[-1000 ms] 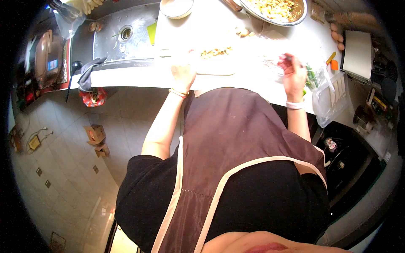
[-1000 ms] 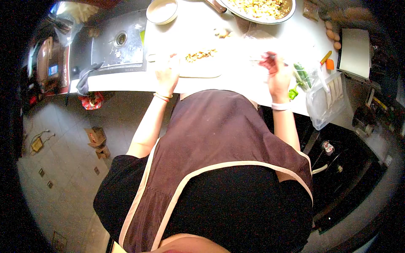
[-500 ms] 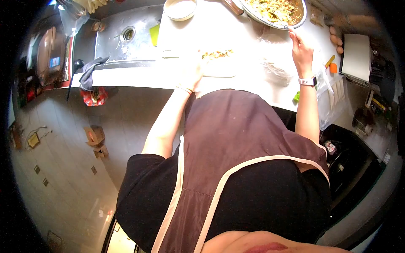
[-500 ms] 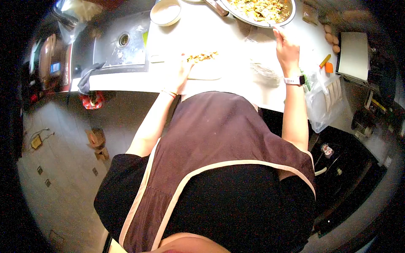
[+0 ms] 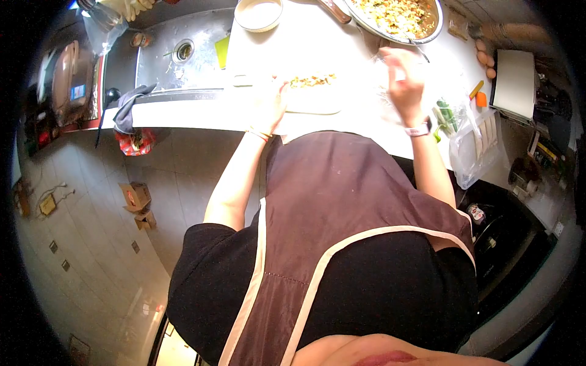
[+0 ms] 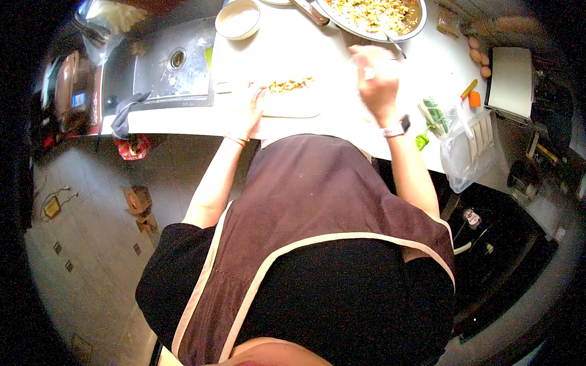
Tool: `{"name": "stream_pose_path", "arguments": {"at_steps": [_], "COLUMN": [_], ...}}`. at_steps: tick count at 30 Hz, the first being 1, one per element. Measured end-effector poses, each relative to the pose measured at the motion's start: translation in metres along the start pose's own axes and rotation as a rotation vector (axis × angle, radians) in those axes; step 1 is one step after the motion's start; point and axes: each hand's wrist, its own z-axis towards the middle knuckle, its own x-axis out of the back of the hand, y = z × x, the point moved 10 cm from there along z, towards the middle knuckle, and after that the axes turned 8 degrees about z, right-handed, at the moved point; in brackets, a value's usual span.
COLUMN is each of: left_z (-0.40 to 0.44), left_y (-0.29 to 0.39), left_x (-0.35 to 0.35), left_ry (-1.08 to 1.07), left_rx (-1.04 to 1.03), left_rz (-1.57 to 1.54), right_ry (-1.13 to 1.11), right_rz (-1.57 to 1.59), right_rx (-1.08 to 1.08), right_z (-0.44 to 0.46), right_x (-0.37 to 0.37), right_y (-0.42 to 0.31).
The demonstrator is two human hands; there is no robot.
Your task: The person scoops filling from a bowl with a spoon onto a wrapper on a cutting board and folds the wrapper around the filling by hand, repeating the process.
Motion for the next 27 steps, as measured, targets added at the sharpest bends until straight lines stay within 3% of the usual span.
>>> {"name": "stream_pose_path", "arguments": {"at_steps": [3, 6, 8, 16, 23, 27], "left_z": [0.006, 0.012, 0.019, 0.03, 0.027, 0.023], "left_y": [0.001, 0.001, 0.0, -0.003, -0.004, -0.015], "left_x": [0.005, 0.005, -0.001, -0.019, -0.023, -0.015], "left_ry": [0.059, 0.037, 0.016, 0.013, -0.113, 0.041], "left_rx": [0.013, 0.046, 0.066, 0.007, 0.079, 0.081], "left_rz": [0.013, 0.017, 0.006, 0.023, -0.022, 0.014], "right_ry": [-0.244, -0.376, -0.395, -0.48, -0.383, -0.482], "right_rz": [0.044, 0.091, 0.037, 0.024, -0.006, -0.019], "right_rx": [-0.108, -0.29, -0.296, -0.23, -0.415, -0.411], "right_z": [-0.027, -0.046, -0.046, -0.054, -0.031, -0.02], "right_x": [-0.07, -0.125, -0.138, -0.147, -0.152, -0.166], "right_y": [-0.004, 0.021, 0.026, 0.029, 0.062, 0.068]}}
